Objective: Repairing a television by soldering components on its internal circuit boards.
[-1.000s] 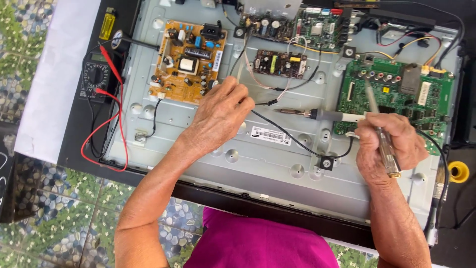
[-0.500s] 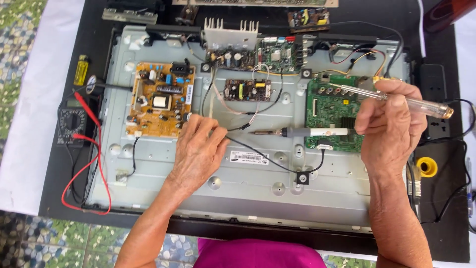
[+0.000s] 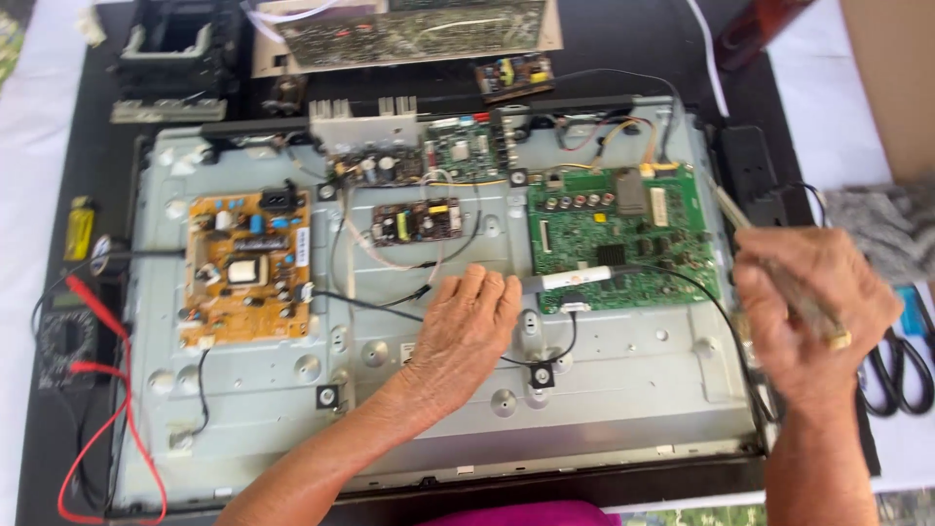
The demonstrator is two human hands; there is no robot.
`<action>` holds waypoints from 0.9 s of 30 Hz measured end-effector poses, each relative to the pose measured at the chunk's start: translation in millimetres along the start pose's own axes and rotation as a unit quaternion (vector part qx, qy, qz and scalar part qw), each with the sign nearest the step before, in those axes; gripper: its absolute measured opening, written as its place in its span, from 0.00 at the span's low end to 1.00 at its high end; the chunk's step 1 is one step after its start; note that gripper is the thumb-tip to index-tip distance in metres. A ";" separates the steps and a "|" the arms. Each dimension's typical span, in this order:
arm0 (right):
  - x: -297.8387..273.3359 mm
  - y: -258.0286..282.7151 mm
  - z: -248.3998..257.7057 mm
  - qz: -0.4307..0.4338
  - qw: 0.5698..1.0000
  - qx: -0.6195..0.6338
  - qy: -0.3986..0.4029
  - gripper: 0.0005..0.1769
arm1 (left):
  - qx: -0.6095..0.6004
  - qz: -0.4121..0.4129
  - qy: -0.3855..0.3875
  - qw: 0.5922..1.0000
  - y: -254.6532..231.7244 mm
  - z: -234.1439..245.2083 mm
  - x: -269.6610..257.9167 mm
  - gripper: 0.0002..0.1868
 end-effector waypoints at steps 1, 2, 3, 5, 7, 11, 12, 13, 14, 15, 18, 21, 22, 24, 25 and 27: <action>2.2 2.8 8.1 -0.008 1.000 -0.010 -0.005 0.11 | -0.007 -0.011 -0.004 1.000 -0.3 -2.2 2.9 0.19; 4.0 0.4 16.7 -0.142 0.987 0.067 -0.023 0.18 | 0.013 0.000 -0.015 1.000 -0.7 -3.7 5.3 0.18; 4.3 -1.0 24.0 -0.272 0.951 0.144 -0.040 0.26 | 0.033 0.011 -0.025 0.999 -0.8 -5.1 7.3 0.18; -5.9 -20.5 30.3 -0.303 0.941 0.142 -0.054 0.19 | 0.033 0.006 -0.017 0.999 -2.8 -10.7 8.4 0.19; -17.6 -40.0 33.9 -0.328 0.931 0.147 -0.064 0.15 | 0.040 0.008 -0.007 0.999 -2.8 -15.7 8.8 0.20; -49.2 -65.3 37.2 -0.294 0.946 0.125 -0.047 0.10 | 0.060 0.001 0.020 0.998 -1.5 -15.1 8.9 0.21; -56.0 -69.7 40.3 -0.258 0.950 0.157 -0.081 0.11 | 0.068 0.005 0.017 0.998 -1.0 -12.4 10.5 0.21; -56.8 -70.2 45.6 -0.258 0.950 0.154 -0.081 0.11 | 0.065 0.004 0.015 0.998 1.0 -7.9 11.0 0.21; -59.7 -69.9 55.4 -0.268 0.937 0.157 -0.163 0.08 | 0.068 0.016 -0.006 0.998 3.8 -3.4 13.1 0.18; -63.1 -69.6 65.3 -0.274 0.917 0.159 -0.244 0.04 | 0.071 0.027 -0.026 0.997 6.3 1.2 15.5 0.16; -63.1 -69.1 83.1 -0.344 0.893 0.091 -0.274 0.05 | 0.050 0.053 -0.080 0.994 15.1 25.5 25.9 0.16; -89.3 -115.7 92.0 -0.421 0.884 0.066 -0.194 0.09 | -0.001 0.041 -0.105 0.994 22.4 41.6 24.7 0.13; -94.7 -127.4 92.1 -0.422 0.883 0.065 -0.196 0.09 | -0.002 0.039 -0.105 0.994 23.3 44.9 24.6 0.13; -105.0 -150.5 89.8 -0.415 0.892 0.058 -0.168 0.14 | -0.025 0.034 -0.135 0.990 25.8 52.9 23.1 0.12; -112.0 -169.9 91.2 -0.416 0.892 0.059 -0.169 0.14 | -0.025 0.032 -0.134 0.990 27.1 55.8 21.7 0.12; -127.9 -201.7 95.3 -0.324 0.935 -0.106 -0.092 0.10 | -0.049 0.032 -0.139 0.989 30.1 61.3 19.4 0.10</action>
Point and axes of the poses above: each hand's wrist, its own x-axis towards the middle knuckle, its own z-axis out of the back of the hand, y = z × x, the point moved 2 cm from there along x, towards the middle knuckle, and after that the axes turned 10 degrees about x, right-handed, at the moved point
